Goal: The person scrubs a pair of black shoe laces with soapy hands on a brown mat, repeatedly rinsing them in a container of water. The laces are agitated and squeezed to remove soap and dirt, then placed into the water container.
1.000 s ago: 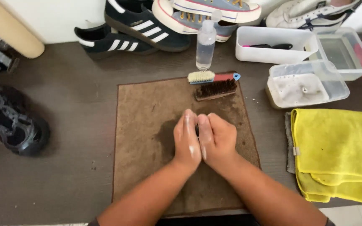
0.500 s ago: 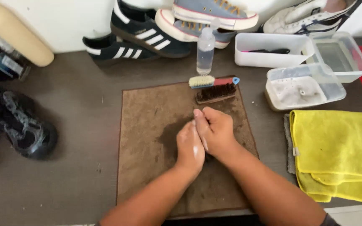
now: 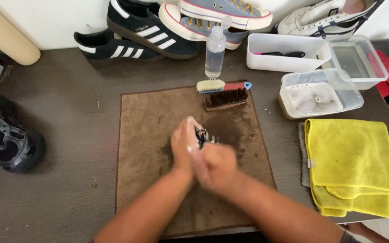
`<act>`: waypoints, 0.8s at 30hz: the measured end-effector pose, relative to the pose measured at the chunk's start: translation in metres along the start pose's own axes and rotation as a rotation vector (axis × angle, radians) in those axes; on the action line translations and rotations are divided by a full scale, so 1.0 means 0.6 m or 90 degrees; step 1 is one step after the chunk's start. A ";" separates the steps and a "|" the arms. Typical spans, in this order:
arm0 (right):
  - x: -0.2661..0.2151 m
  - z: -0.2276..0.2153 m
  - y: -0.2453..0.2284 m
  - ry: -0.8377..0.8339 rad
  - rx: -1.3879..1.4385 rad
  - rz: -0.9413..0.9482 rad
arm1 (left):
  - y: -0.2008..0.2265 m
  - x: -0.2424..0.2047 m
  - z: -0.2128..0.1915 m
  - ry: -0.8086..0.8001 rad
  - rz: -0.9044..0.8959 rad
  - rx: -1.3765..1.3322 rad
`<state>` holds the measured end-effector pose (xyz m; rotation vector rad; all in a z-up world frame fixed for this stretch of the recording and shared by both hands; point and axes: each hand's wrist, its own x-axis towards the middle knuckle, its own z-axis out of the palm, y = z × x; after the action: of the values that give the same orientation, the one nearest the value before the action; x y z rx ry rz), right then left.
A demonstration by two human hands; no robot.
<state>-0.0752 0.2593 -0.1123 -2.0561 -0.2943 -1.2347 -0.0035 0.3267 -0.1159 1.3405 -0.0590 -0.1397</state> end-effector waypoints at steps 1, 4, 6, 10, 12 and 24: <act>0.031 -0.010 0.008 0.002 -0.002 0.005 | 0.014 -0.019 0.012 -0.003 -0.004 0.004; 0.063 -0.030 0.015 -0.038 -0.033 0.366 | 0.003 -0.036 0.025 -0.103 -0.026 -0.055; 0.022 -0.018 0.000 -0.034 -0.054 0.303 | -0.068 0.025 0.000 -0.012 0.164 0.137; 0.030 -0.022 0.024 -0.021 -0.016 0.131 | 0.001 -0.022 0.016 0.022 0.124 0.109; 0.097 -0.042 0.014 -0.038 -0.040 0.374 | 0.017 -0.071 0.055 -0.007 0.025 -0.092; 0.083 -0.048 -0.014 -0.043 -0.043 0.253 | 0.070 -0.048 0.041 -0.169 0.037 -0.072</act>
<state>-0.0736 0.2381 -0.0581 -2.0879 0.1240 -0.9431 -0.0322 0.3161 -0.0682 1.1992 -0.3095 -0.2679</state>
